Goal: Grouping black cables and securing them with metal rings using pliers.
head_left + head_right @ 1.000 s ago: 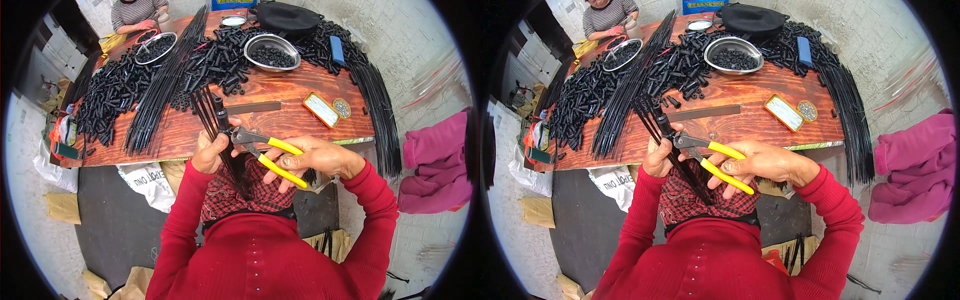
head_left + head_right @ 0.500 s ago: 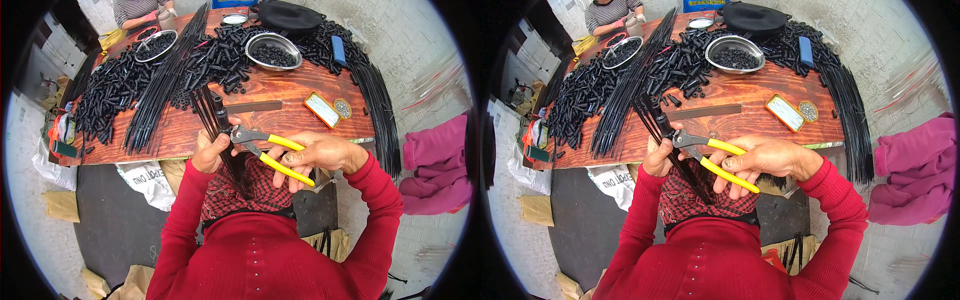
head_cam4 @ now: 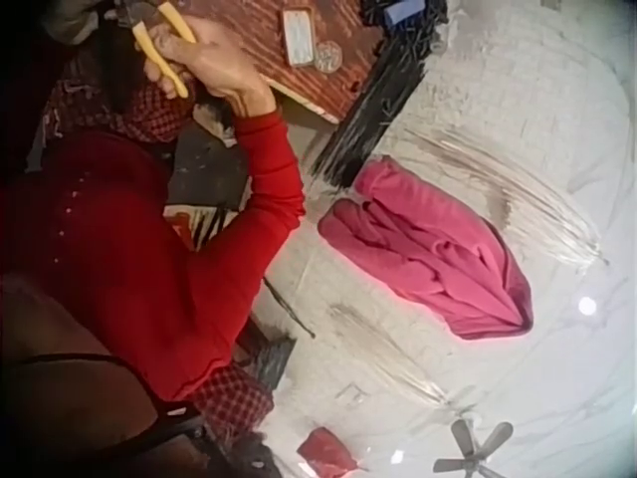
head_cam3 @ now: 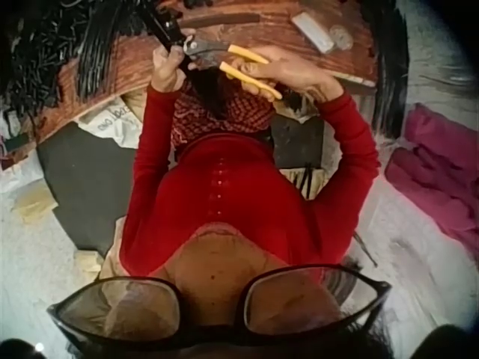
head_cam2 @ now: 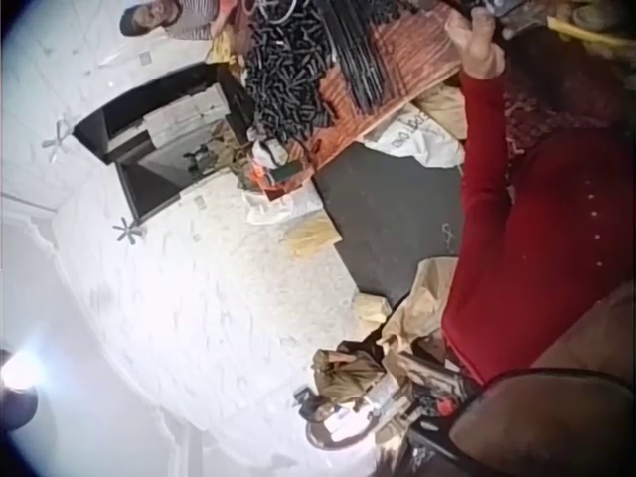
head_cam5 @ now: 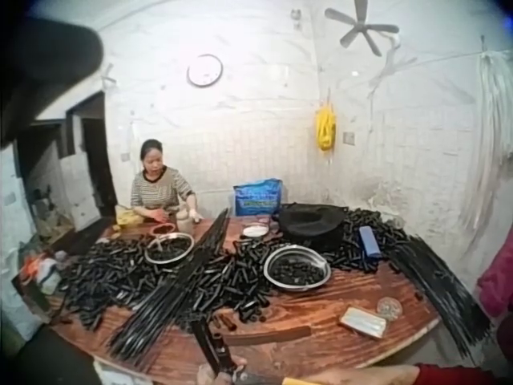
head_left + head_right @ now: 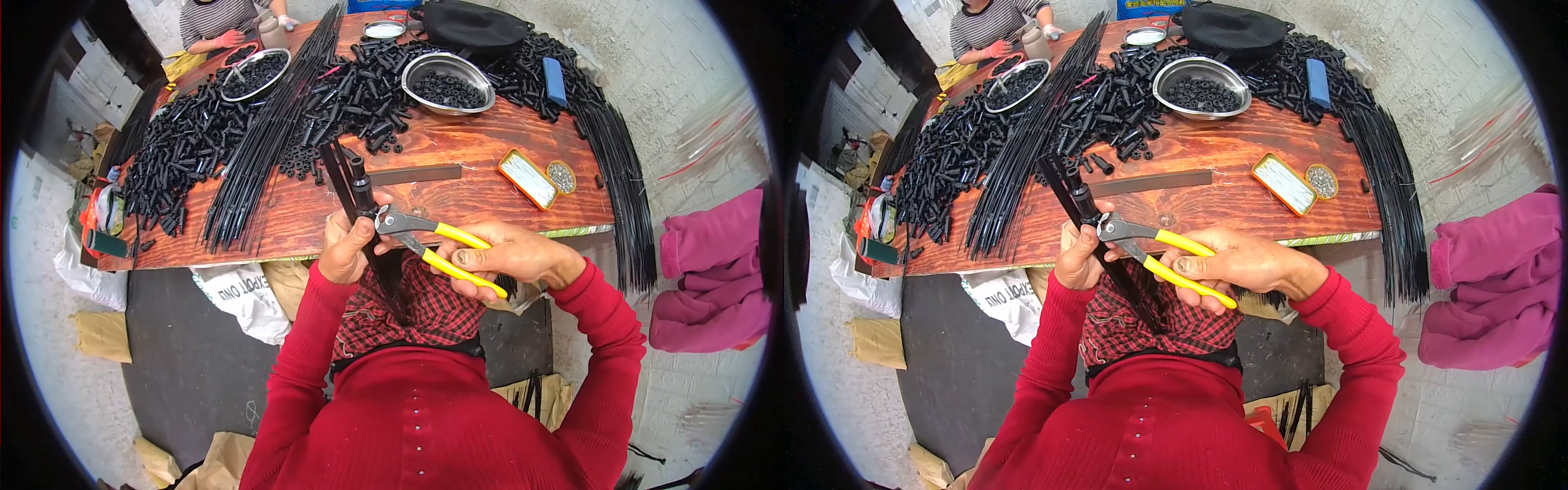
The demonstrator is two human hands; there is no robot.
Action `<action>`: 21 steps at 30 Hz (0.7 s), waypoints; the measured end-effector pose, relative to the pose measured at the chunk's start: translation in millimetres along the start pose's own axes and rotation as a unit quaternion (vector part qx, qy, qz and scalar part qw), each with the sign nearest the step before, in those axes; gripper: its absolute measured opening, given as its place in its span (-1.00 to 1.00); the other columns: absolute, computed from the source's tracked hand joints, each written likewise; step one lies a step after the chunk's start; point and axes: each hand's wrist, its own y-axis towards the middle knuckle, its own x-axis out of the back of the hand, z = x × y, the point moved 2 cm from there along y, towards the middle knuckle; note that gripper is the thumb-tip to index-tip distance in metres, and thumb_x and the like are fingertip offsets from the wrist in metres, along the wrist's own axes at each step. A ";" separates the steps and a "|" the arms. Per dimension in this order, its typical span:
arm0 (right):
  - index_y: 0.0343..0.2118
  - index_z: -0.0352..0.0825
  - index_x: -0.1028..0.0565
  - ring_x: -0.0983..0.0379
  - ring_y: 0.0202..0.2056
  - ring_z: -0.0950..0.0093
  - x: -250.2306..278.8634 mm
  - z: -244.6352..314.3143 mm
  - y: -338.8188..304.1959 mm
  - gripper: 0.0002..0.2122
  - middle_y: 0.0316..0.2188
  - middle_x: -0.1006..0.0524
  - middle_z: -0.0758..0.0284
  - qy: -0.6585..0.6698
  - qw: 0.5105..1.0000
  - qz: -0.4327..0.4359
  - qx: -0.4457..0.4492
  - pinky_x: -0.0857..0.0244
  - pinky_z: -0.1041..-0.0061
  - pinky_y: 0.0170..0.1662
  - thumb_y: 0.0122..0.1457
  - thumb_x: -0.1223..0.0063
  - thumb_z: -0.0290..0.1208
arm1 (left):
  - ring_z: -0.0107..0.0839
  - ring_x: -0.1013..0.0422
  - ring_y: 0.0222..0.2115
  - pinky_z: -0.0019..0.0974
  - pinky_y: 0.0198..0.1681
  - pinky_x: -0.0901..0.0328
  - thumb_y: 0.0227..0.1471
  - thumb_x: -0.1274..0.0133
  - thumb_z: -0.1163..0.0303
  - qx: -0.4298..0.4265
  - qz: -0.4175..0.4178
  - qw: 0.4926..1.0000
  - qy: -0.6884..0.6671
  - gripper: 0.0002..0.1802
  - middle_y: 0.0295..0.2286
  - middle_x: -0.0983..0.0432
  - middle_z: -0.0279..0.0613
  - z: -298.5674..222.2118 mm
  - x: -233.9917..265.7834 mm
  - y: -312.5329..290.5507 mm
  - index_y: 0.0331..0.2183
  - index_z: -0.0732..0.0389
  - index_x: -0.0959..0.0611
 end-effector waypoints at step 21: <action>-0.17 -0.43 -0.33 -0.18 -0.73 0.72 11.8 -48.1 44.0 -0.61 -0.63 -0.36 0.41 0.054 0.985 0.077 0.145 -0.09 0.74 -0.69 0.28 0.11 -0.10 | -0.56 -0.30 -0.49 -0.49 -0.51 -0.20 0.06 -0.14 0.22 -0.004 -0.007 0.998 -0.070 -0.50 -0.46 -0.44 -0.25 5.7 11.7 0.8 -0.06 0.37 -0.48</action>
